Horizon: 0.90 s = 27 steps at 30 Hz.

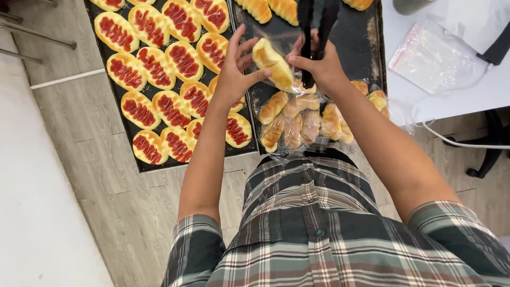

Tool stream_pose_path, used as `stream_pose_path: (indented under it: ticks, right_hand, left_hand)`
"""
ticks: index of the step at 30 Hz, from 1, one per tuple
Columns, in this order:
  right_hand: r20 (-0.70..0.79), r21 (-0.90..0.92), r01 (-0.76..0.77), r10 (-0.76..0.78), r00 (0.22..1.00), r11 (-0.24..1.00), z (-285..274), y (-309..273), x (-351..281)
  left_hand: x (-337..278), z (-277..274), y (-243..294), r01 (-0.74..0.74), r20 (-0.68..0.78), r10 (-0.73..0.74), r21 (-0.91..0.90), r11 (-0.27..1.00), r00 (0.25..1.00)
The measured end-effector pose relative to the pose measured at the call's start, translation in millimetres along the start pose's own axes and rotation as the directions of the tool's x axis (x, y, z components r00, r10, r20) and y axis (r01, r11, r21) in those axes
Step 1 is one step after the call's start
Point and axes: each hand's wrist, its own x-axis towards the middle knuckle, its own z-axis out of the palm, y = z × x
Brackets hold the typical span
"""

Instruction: Packing individual bread rolls into plastic bags using tongs from a baking tray.

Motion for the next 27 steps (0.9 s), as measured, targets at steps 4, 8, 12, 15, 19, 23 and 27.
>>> stream_pose_path:
  ticks: [4, 8, 12, 15, 19, 23, 27]
  right_hand:
    - [0.054, 0.053, 0.074, -0.076, 0.996, 0.996, 5, -18, -18]
    - [-0.004, -0.092, 0.075, -0.076, 0.997, 0.993, 12, -17, -33]
    - [-0.018, -0.220, 0.104, -0.110, 0.994, 0.970, 16, -20, -41]
    - [-0.007, -0.136, 0.221, -0.225, 0.974, 0.966, 18, -16, -43]
    - [-0.074, -0.079, 0.102, -0.108, 0.991, 0.992, 14, -18, -46]
    - [-0.038, 0.043, 0.037, -0.035, 0.999, 0.998, 11, -15, -50]
    - [-0.044, 0.035, 0.134, -0.132, 0.990, 0.990, 12, 0, -49]
  left_hand:
    - [-5, 26, 11, 0.214, -0.136, -0.227, -0.109, 0.971, 0.964]
    - [-10, 44, 18, 0.113, -0.176, -0.166, -0.273, 0.955, 0.970]
    - [-9, 53, 38, 0.237, -0.229, -0.244, -0.058, 0.970, 0.942]
    - [-7, 63, 28, 0.182, -0.311, -0.220, -0.148, 0.972, 0.924]
    - [-9, 62, 10, 0.081, -0.255, -0.239, -0.506, 0.859, 0.937]
    - [-18, 58, 19, 0.142, -0.189, -0.229, -0.385, 0.912, 0.955]
    - [-19, 62, -3, 0.013, -0.281, -0.115, -0.342, 0.939, 0.953]
